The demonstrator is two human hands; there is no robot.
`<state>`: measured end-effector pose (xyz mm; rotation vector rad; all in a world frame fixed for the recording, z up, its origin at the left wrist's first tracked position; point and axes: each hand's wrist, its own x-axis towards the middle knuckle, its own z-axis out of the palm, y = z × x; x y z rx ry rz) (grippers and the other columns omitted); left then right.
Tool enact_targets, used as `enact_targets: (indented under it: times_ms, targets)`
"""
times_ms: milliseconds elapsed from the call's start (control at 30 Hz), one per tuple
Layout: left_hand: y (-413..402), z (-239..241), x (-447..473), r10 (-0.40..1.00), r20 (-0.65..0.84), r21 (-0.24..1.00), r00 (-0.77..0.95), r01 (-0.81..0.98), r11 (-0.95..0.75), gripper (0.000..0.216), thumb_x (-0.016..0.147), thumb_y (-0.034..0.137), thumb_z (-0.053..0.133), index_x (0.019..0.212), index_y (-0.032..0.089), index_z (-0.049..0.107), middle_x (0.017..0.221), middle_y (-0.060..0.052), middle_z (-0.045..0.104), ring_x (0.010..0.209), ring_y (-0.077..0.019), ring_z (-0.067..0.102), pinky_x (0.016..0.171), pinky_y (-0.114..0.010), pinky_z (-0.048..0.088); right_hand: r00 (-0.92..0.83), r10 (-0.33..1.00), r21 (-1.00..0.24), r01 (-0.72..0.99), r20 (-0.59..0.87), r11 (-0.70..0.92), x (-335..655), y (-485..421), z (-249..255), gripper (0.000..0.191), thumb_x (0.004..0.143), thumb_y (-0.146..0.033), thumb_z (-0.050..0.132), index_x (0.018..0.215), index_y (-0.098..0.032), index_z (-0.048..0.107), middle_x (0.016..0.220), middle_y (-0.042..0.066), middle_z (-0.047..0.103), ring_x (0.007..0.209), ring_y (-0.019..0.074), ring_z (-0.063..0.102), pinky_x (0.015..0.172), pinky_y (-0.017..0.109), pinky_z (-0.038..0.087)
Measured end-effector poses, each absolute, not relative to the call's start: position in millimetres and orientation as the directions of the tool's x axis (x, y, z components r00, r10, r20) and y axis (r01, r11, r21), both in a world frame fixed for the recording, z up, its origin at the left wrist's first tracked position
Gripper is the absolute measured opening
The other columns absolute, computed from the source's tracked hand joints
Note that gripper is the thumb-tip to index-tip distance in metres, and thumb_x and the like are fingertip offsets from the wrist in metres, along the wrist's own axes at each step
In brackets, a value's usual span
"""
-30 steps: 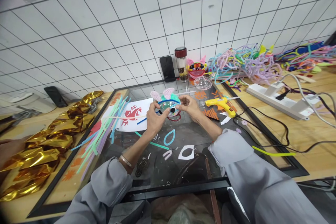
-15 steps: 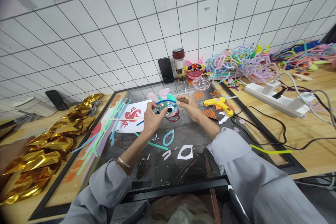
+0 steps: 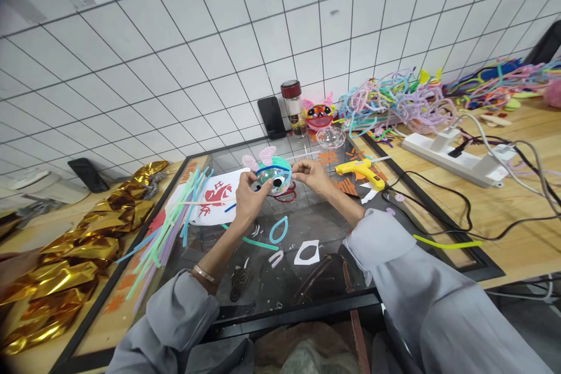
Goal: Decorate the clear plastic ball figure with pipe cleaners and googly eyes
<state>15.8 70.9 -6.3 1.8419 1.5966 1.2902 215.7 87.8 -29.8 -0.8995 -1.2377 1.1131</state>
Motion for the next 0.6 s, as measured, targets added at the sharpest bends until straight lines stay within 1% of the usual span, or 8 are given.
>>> enact_targets:
  times_ms: [267,467,600]
  targets:
    - [72.1,-9.4,13.4,0.920,0.390,0.778,-0.046,0.552,-0.302,0.034,0.073,0.038,0.071,0.083,0.024,0.041,0.090,0.001,0.058,0.086,-0.0160,0.058,0.084,-0.030,0.044,0.027,0.965,-0.959,-0.108,0.261,0.263,213.5,88.2,-33.7,0.037,0.050,-0.048,0.089,0.063,-0.021,0.066,0.076,0.002,0.069,0.073,0.0174,0.060,0.072,0.034,0.050]
    - [71.1,-8.7,14.1,0.924,0.381,0.783,-0.040,0.544,-0.300,0.035,0.072,0.037,0.071,0.083,0.023,0.041,0.089,0.001,0.058,0.084,-0.0163,0.059,0.081,-0.029,0.044,0.050,0.967,-0.960,-0.117,0.252,0.256,213.6,88.1,-35.7,0.038,0.048,-0.048,0.090,0.061,-0.021,0.067,0.078,0.003,0.071,0.074,0.0179,0.061,0.073,0.034,0.050]
    - [69.3,-8.2,15.5,0.923,0.383,0.777,-0.040,0.554,-0.299,0.033,0.073,0.036,0.070,0.081,0.024,0.041,0.093,-0.001,0.062,0.090,-0.0181,0.060,0.083,-0.030,0.044,0.061,0.967,-0.960,-0.124,0.246,0.252,212.3,87.4,-36.5,0.037,0.049,-0.048,0.089,0.061,-0.021,0.066,0.076,0.002,0.070,0.072,0.0168,0.060,0.073,0.034,0.050]
